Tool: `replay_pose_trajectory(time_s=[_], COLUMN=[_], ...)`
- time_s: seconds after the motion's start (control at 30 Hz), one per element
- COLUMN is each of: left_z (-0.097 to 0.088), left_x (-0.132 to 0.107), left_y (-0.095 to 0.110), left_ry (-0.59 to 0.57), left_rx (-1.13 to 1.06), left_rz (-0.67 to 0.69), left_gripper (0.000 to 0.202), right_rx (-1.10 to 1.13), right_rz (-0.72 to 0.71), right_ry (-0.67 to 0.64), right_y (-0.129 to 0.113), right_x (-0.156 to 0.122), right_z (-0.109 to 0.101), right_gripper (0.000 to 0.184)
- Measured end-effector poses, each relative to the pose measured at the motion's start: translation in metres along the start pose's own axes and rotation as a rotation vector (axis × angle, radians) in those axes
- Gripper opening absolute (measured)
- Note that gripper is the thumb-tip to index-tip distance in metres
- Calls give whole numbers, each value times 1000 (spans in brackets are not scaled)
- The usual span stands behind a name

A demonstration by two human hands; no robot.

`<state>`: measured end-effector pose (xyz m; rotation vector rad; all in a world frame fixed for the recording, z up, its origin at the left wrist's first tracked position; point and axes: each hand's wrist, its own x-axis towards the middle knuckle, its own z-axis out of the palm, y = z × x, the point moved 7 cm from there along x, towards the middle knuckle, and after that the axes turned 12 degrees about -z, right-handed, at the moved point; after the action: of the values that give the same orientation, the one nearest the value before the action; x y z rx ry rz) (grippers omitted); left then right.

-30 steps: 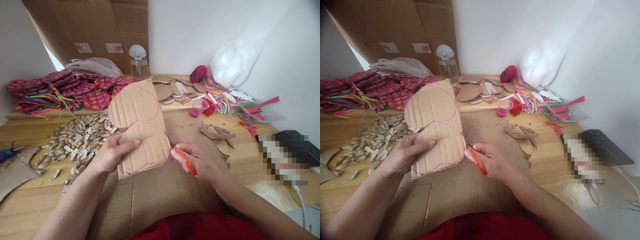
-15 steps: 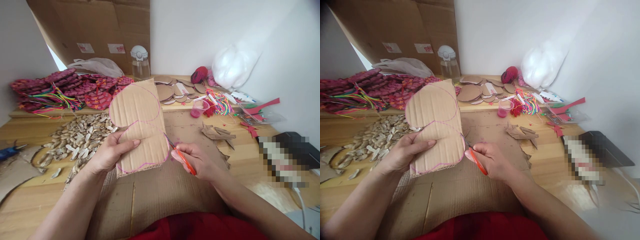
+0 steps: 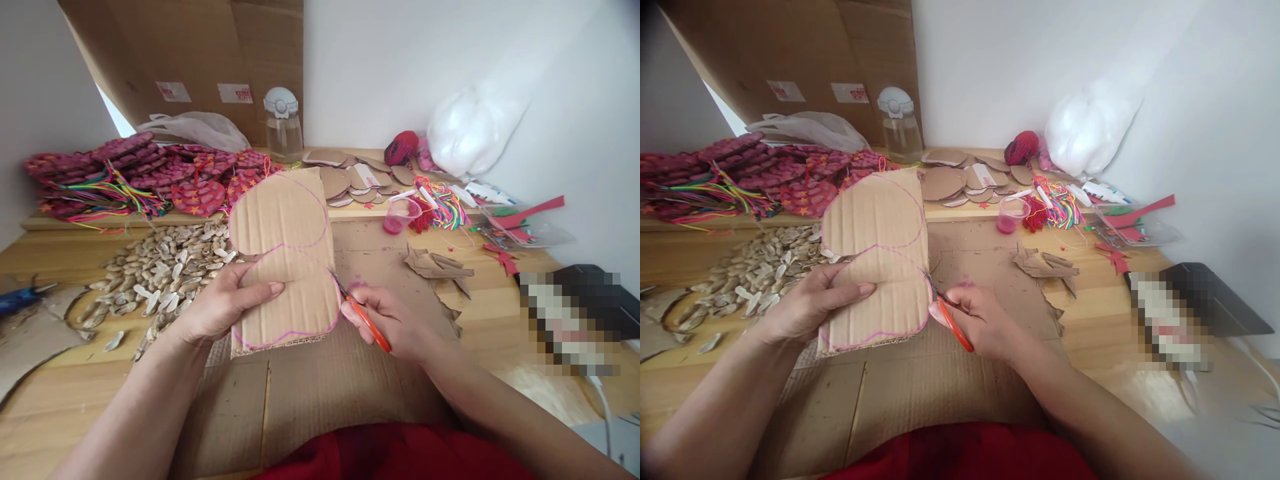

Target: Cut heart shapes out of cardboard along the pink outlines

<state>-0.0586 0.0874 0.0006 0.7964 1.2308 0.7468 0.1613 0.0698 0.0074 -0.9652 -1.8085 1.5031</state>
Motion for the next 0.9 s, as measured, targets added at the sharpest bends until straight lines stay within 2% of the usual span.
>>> replay_pose_trajectory(time_s=[0.2,0.53,0.73,0.9], left_z=[1,0,1,1], left_x=[1,3,3,3], left_y=[1,-2,-2,2], left_ry=[-23,-49,-58,-25], left_rx=[-25,-27,-56,-35], left_rz=[3,-34,-51,4], left_gripper=[30,37,35,43], right_rx=[23,32,-58,-150], right_rz=[-3,-10,-9,-16], right_ry=[19,43,72,71], right_y=[-4,7,-7,-4], right_x=[-1,-3,-2,-1], right_z=[-1,-2,-4,-5], right_gripper=[55,50,51,50])
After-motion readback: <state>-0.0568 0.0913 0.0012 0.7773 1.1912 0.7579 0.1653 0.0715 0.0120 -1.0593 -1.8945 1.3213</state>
